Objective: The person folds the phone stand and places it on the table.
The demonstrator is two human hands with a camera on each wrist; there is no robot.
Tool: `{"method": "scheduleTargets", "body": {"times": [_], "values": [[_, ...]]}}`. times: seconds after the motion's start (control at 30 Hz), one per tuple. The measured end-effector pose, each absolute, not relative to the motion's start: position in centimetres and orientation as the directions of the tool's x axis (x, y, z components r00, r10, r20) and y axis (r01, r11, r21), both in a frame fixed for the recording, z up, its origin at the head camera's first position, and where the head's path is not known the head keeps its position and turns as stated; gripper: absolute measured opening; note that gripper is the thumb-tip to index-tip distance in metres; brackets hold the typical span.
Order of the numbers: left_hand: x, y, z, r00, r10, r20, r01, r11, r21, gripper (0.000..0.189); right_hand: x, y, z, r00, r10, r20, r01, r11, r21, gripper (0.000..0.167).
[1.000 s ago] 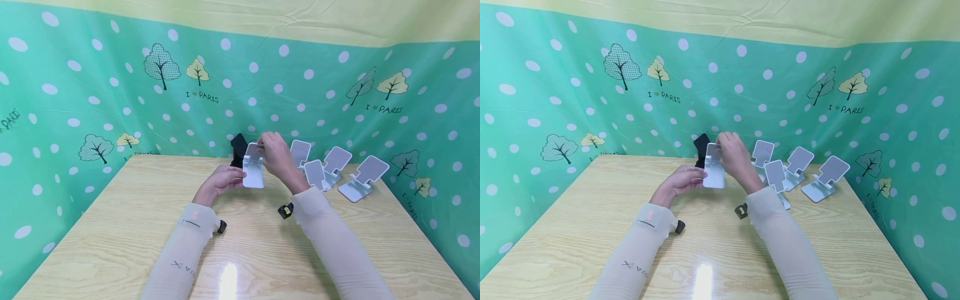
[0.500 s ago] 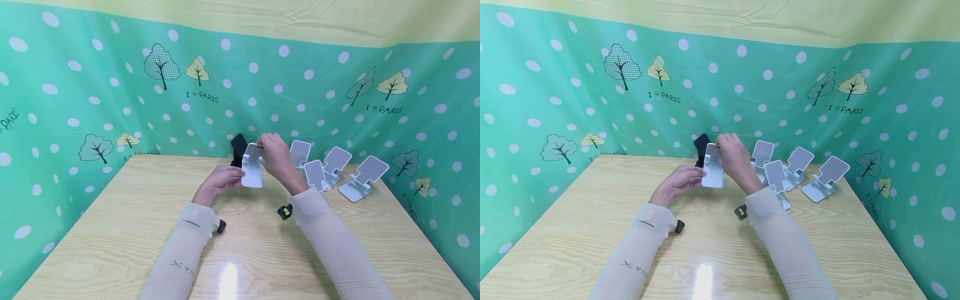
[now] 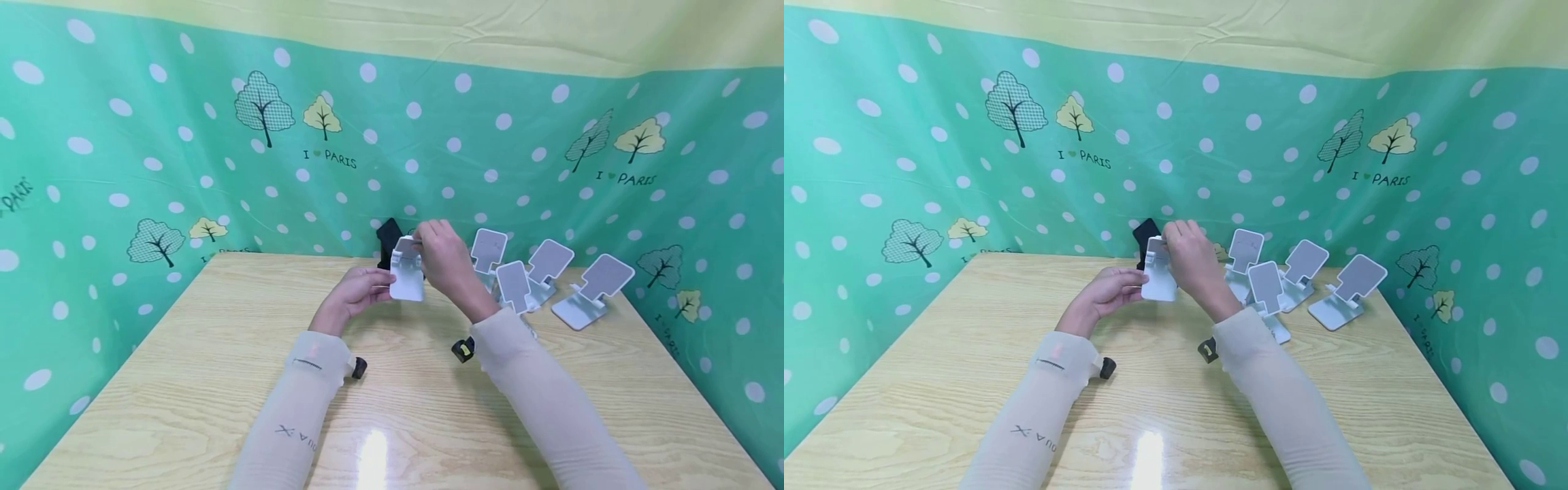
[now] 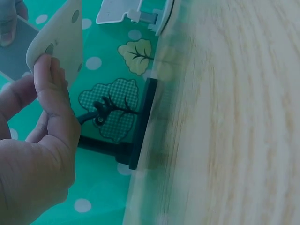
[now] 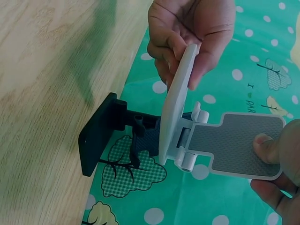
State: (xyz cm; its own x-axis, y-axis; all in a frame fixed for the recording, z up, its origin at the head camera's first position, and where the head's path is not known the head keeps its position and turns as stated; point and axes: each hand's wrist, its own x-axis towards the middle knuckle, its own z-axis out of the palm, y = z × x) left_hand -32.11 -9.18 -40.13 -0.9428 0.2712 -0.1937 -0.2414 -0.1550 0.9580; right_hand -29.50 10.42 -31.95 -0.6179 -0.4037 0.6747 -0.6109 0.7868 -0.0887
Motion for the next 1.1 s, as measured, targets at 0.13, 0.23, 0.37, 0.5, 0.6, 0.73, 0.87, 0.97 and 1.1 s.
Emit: {"method": "scheduleTargets", "body": {"times": [0.13,0.23,0.37,0.5,0.6,0.73,0.87,0.97,1.1], "values": [[-32.1,-9.2,-40.2,-0.943,0.27,-0.192,-0.24,-0.154,0.959,0.031,-29.3,10.3,-32.2,-0.623,-0.414,0.664,-0.604,0.793,-0.072,0.013],[-32.1,-9.3,-40.2,-0.944,0.269,-0.19,-0.238,-0.159,0.958,0.031,-29.0,10.3,-32.4,-0.626,-0.427,0.653,-0.598,0.8,-0.05,0.013],[-32.0,-9.3,-40.2,-0.945,0.27,-0.186,-0.236,-0.167,0.957,0.031,-28.8,10.2,-32.5,-0.622,-0.432,0.653,-0.591,0.806,-0.029,0.015],[-32.1,-9.3,-40.2,-0.946,0.271,-0.18,-0.234,-0.183,0.955,0.03,-28.7,10.2,-32.6,-0.613,-0.439,0.657,-0.593,0.805,-0.015,0.013],[-32.1,-9.4,-40.2,-0.947,0.268,-0.177,-0.235,-0.205,0.95,0.03,-28.5,10.2,-32.8,-0.603,-0.456,0.655,-0.593,0.805,0.014,0.011],[-32.1,-9.4,-40.1,-0.949,0.261,-0.177,-0.24,-0.232,0.943,0.03,-28.2,10.3,-32.9,-0.574,-0.473,0.668,-0.592,0.804,0.06,0.01],[-32.1,-9.4,-40.1,-0.951,0.258,-0.173,-0.237,-0.243,0.941,0.029,-27.9,10.3,-32.8,-0.584,-0.473,0.66,-0.591,0.805,0.054,0.007],[-32.1,-9.5,-40.1,-0.951,0.259,-0.168,-0.236,-0.256,0.937,0.029,-27.5,10.3,-32.6,-0.611,-0.473,0.634,-0.591,0.806,0.032,0.007],[-32.1,-9.5,-40.0,-0.95,0.265,-0.163,-0.237,-0.275,0.932,0.03,-26.9,10.4,-32.4,-0.628,-0.488,0.606,-0.599,0.801,0.024,0.009]]}}
